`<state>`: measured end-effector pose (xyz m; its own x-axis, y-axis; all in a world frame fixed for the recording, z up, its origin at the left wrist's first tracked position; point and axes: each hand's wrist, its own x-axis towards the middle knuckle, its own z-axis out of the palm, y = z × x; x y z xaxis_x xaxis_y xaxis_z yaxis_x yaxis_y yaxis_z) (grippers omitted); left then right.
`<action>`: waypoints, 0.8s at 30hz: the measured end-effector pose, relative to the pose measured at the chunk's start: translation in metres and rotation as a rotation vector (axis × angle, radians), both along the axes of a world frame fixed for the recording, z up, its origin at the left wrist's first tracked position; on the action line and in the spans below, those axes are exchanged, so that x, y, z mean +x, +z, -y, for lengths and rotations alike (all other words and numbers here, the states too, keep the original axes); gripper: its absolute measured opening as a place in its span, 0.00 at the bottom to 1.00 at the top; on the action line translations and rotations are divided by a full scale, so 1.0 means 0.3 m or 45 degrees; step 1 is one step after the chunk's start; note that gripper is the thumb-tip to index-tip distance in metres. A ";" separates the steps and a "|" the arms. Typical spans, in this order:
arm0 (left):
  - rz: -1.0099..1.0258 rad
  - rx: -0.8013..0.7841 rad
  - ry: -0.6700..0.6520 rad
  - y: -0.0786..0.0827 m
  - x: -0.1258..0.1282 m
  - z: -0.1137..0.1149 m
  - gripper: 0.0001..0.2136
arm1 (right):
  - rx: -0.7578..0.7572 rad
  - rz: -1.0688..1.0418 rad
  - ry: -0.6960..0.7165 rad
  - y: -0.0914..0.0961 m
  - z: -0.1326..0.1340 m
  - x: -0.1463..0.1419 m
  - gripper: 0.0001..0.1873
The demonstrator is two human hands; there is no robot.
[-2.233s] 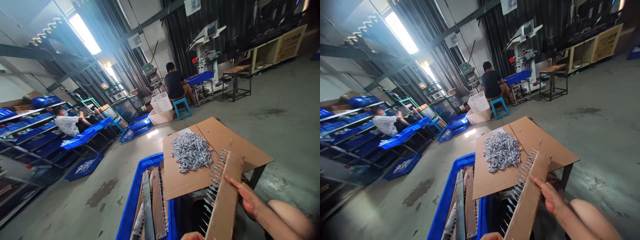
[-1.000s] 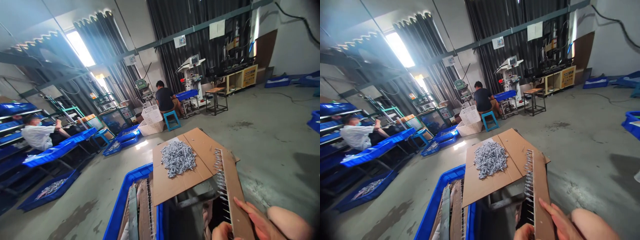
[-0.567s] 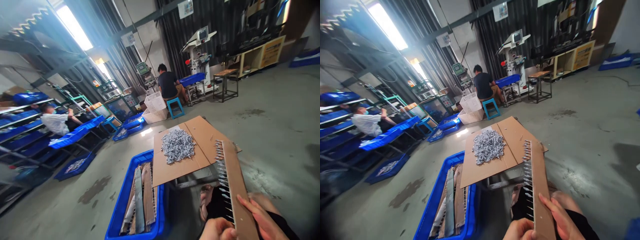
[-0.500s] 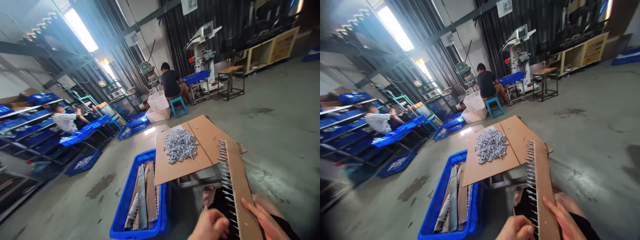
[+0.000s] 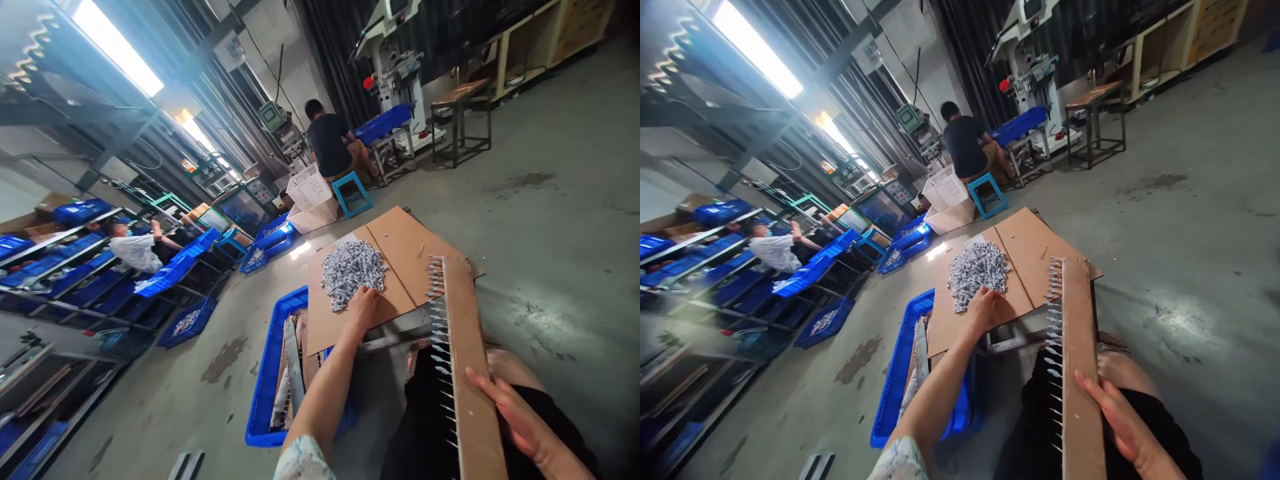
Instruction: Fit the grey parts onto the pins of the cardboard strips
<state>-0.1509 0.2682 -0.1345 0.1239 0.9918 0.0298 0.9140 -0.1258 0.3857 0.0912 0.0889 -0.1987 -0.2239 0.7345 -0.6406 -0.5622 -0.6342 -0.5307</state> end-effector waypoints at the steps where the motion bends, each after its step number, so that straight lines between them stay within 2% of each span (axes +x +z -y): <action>1: -0.001 -0.005 -0.008 -0.004 0.000 0.002 0.05 | 0.007 0.003 0.005 0.000 -0.002 -0.002 0.13; 7: 0.121 0.000 0.061 0.018 0.013 0.032 0.04 | 0.101 -0.012 0.106 -0.008 -0.015 0.004 0.14; 9: 0.203 0.013 0.119 0.026 0.024 0.068 0.06 | 0.124 -0.011 0.153 -0.006 -0.014 0.007 0.15; 11: 0.290 0.020 0.176 0.025 0.042 0.136 0.10 | 0.120 -0.019 0.190 0.001 -0.010 0.008 0.16; 13: 0.565 -0.027 0.243 0.013 0.072 0.238 0.10 | 0.094 -0.021 0.194 0.011 -0.004 0.009 0.16; 16: 1.425 -0.274 0.413 -0.026 0.141 0.416 0.14 | 0.025 0.033 0.138 0.030 0.008 0.017 0.14; 18: 1.814 -0.493 0.564 -0.057 0.193 0.513 0.20 | -0.007 0.060 0.120 0.039 0.016 0.030 0.13; 20: 1.986 -0.664 0.691 -0.084 0.238 0.574 0.22 | 0.010 0.047 0.147 0.043 0.026 0.046 0.15; 24: 1.972 -0.789 0.735 -0.111 0.280 0.601 0.22 | 0.109 0.059 0.212 0.038 0.046 0.065 0.16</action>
<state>-0.0670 0.0878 -0.1677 0.0110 0.8049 -0.5934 -0.4325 0.5388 0.7229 0.1106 0.0752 -0.1873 -0.3188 0.7423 -0.5894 -0.4271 -0.6677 -0.6097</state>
